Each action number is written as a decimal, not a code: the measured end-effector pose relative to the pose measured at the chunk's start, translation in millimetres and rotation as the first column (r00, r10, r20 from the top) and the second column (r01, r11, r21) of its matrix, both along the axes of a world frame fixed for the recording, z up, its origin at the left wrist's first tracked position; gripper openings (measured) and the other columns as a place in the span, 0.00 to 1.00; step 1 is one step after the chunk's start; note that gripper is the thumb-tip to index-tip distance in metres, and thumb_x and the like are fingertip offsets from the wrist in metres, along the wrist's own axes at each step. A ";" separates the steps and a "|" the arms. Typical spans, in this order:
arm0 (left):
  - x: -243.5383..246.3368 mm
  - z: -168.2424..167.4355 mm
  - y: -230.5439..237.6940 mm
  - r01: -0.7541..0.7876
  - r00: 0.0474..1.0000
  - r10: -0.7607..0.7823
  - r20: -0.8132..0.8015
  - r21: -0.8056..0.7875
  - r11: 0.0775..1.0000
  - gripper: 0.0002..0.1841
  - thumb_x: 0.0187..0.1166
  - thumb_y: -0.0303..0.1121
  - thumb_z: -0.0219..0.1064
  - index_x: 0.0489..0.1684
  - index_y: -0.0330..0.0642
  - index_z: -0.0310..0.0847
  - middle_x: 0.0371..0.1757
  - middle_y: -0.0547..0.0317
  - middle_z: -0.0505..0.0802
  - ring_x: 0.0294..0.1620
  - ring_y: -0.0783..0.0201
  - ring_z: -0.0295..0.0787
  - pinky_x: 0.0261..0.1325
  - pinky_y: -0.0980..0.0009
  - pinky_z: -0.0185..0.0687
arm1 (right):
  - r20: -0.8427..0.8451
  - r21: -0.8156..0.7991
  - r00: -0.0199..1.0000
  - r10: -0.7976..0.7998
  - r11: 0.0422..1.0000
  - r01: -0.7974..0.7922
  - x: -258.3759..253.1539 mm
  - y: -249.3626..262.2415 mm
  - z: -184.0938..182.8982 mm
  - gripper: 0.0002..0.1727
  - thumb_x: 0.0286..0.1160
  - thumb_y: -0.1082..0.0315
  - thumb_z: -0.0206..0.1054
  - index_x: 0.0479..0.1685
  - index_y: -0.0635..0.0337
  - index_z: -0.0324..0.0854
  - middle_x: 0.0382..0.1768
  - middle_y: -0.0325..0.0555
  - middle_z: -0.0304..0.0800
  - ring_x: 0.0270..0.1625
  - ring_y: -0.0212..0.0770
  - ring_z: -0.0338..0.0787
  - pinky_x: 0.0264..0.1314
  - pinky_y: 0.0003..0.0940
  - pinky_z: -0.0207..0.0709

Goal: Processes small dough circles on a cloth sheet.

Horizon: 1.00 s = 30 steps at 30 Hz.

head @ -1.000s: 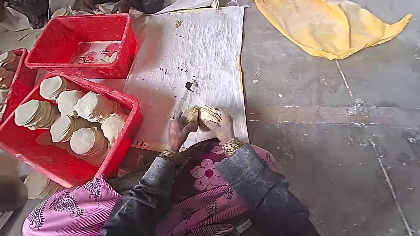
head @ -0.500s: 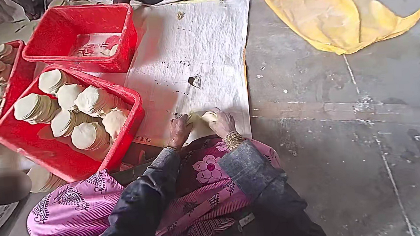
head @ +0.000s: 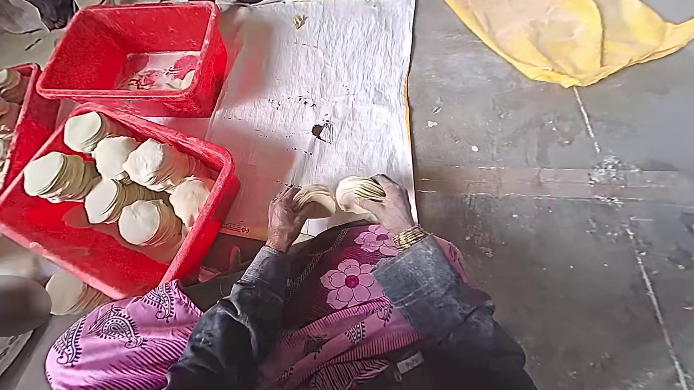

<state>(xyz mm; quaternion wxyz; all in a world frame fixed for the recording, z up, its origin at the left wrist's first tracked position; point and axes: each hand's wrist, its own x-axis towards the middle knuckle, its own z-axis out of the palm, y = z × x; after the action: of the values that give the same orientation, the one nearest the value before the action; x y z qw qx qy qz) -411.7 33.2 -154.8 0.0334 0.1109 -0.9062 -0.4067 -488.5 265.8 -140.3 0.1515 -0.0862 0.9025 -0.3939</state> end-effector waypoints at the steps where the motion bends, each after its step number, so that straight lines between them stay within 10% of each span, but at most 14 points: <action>1: 0.3 -0.4 -0.6 0.031 0.996 -0.029 0.085 -0.022 0.999 0.22 0.70 0.44 0.76 0.54 0.35 0.89 0.51 0.43 0.94 0.57 0.45 0.90 0.66 0.41 0.78 | 0.035 0.080 0.999 0.040 0.996 -0.042 0.2 -3.1 -0.9 0.31 0.63 0.62 0.81 0.69 0.61 0.83 0.64 0.60 0.88 0.69 0.60 0.84 0.76 0.62 0.72; 4: -12.5 -7.7 15.6 0.144 0.949 -0.112 0.296 -0.088 0.986 0.17 0.69 0.35 0.74 0.54 0.37 0.88 0.53 0.42 0.93 0.60 0.43 0.89 0.69 0.40 0.75 | 0.178 0.345 0.967 0.182 0.909 -0.235 -5.8 -28.0 2.7 0.27 0.74 0.63 0.73 0.74 0.58 0.79 0.65 0.62 0.87 0.72 0.62 0.84 0.76 0.62 0.70; 8: -1.7 3.2 3.7 0.048 0.999 -0.048 0.000 -0.021 0.999 0.16 0.67 0.30 0.77 0.51 0.34 0.90 0.50 0.44 0.95 0.55 0.47 0.92 0.65 0.45 0.81 | -0.016 0.007 0.999 0.040 0.999 -0.040 -0.9 -1.5 2.8 0.26 0.63 0.64 0.81 0.64 0.60 0.85 0.54 0.62 0.92 0.62 0.61 0.89 0.69 0.64 0.76; 12: -2.5 -10.5 7.5 0.169 0.955 -0.141 0.262 -0.091 0.981 0.18 0.73 0.34 0.73 0.60 0.38 0.88 0.59 0.43 0.92 0.65 0.44 0.87 0.74 0.42 0.72 | 0.225 0.287 0.961 0.159 0.932 -0.221 -2.6 -16.2 -1.3 0.33 0.76 0.59 0.73 0.81 0.57 0.74 0.68 0.65 0.85 0.75 0.64 0.81 0.80 0.63 0.67; 15: -2.1 -2.1 15.1 0.113 0.984 -0.101 0.146 -0.076 0.991 0.18 0.66 0.23 0.71 0.57 0.36 0.89 0.55 0.42 0.94 0.59 0.44 0.91 0.67 0.43 0.80 | 0.114 0.160 0.985 0.129 0.976 -0.146 -4.8 -12.4 5.3 0.26 0.70 0.60 0.77 0.67 0.61 0.84 0.59 0.63 0.90 0.67 0.62 0.87 0.73 0.64 0.73; 17: 6.3 6.7 6.6 0.068 0.997 -0.064 0.052 -0.082 0.994 0.15 0.71 0.29 0.74 0.54 0.34 0.89 0.51 0.41 0.95 0.56 0.44 0.92 0.66 0.43 0.80 | 0.027 0.009 0.998 0.057 0.998 -0.057 -1.9 3.6 2.2 0.25 0.65 0.64 0.80 0.63 0.62 0.86 0.59 0.60 0.90 0.65 0.59 0.87 0.73 0.62 0.74; 21: 1.7 5.6 13.0 0.179 0.927 -0.129 0.353 -0.113 0.977 0.20 0.74 0.37 0.73 0.61 0.35 0.87 0.60 0.40 0.92 0.65 0.42 0.87 0.72 0.42 0.75 | 0.220 0.307 0.961 0.170 0.923 -0.234 -6.2 -16.7 3.7 0.29 0.77 0.59 0.72 0.77 0.58 0.78 0.67 0.63 0.86 0.75 0.62 0.81 0.79 0.62 0.67; 26: 9.2 2.4 2.7 0.141 0.990 -0.141 0.013 -0.076 0.987 0.15 0.72 0.30 0.73 0.55 0.34 0.90 0.52 0.42 0.95 0.56 0.46 0.93 0.65 0.47 0.83 | 0.031 0.028 0.994 0.106 0.994 -0.106 -1.4 3.7 5.2 0.26 0.66 0.62 0.79 0.64 0.63 0.85 0.57 0.63 0.90 0.65 0.61 0.87 0.72 0.62 0.73; 30: 2.5 0.8 10.4 0.187 0.921 -0.144 0.361 -0.087 0.978 0.20 0.77 0.43 0.70 0.60 0.40 0.87 0.59 0.45 0.93 0.64 0.46 0.88 0.70 0.44 0.76 | 0.232 0.343 0.945 0.230 0.890 -0.301 -4.8 -20.0 7.5 0.27 0.78 0.62 0.70 0.77 0.58 0.76 0.69 0.64 0.84 0.76 0.62 0.80 0.79 0.61 0.67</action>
<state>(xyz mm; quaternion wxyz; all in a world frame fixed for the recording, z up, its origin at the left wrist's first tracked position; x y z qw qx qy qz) -409.2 43.7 -154.0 -0.1576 0.1027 -0.9263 -0.3265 -493.2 245.8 -132.8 0.3010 -0.1419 0.9223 -0.1962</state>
